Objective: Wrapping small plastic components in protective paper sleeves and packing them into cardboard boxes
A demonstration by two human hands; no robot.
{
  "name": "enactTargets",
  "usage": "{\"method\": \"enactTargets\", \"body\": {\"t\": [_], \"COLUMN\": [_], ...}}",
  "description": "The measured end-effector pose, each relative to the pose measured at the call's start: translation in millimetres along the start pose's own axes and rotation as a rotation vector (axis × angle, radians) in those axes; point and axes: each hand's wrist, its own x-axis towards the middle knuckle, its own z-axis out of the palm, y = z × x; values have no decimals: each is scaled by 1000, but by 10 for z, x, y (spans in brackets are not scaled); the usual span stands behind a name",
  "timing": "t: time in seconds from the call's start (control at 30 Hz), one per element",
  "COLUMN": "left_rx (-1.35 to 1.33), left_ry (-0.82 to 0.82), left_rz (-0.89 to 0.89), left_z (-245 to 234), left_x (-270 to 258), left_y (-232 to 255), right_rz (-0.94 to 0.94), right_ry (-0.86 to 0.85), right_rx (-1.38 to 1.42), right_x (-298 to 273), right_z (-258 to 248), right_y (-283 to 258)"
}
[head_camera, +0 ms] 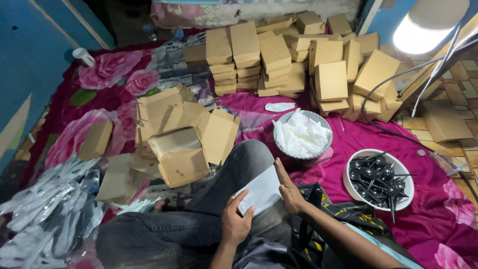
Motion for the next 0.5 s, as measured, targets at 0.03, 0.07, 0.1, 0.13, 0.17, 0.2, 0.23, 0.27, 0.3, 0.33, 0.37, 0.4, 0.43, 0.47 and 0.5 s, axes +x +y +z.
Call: {"method": "enactTargets", "body": {"t": [0.03, 0.07, 0.1, 0.13, 0.17, 0.2, 0.23, 0.27, 0.3, 0.33, 0.37, 0.4, 0.43, 0.47, 0.5], "left_rx": [-2, -3, -5, -10, -15, -18, -28, -35, -36, -14, 9, 9, 2, -4, -5], "left_ry": [5, 10, 11, 10, 8, 5, -5, -12, -10, -11, -12, -16, -5, 4, -1], "left_rz": [26, 53, 57, 13, -30, -32, -17, 0, 1, 5, 10, 12, 40, 68, 69], "left_z": [2, 3, -7, -9, -7, -8, -10, -31, -35, -44, -49, -27, -3, 25, 32], "left_x": [7, 15, 28, 23, 16, 3, -11, -10, -12, -10, -6, -2, 4, 11, 7], "left_y": [-9, -19, -24, -31, -41, -61, -80, -98, -71, -44, -17, -53, -89, -128, -155], "right_rz": [21, 41, 38, 25, 13, 16, 53, 86, 85, 111, 138, 139, 169, 198, 200], "right_ry": [4, 8, 9, 6, 4, 4, -1, -9, -10, -29, -48, -44, -59, -73, -69], "right_rx": [7, 15, 12, 24, 37, 33, 27, 22, 21, 14, 7, 6, 18, 30, 29], "right_x": [-21, -37, -12, -18, -26, -42, -59, -47, -64, -81, -99, -108, -117, -128, -127], "right_z": [3, 7, 11, 12, 13, 2, -9, -7, -22, -31, -44, -50, -58, -68, -65], "right_y": [39, 80, 97, 108, 123, 130, 136, 143, 174, 207, 242, 269, 299, 331, 312]}}
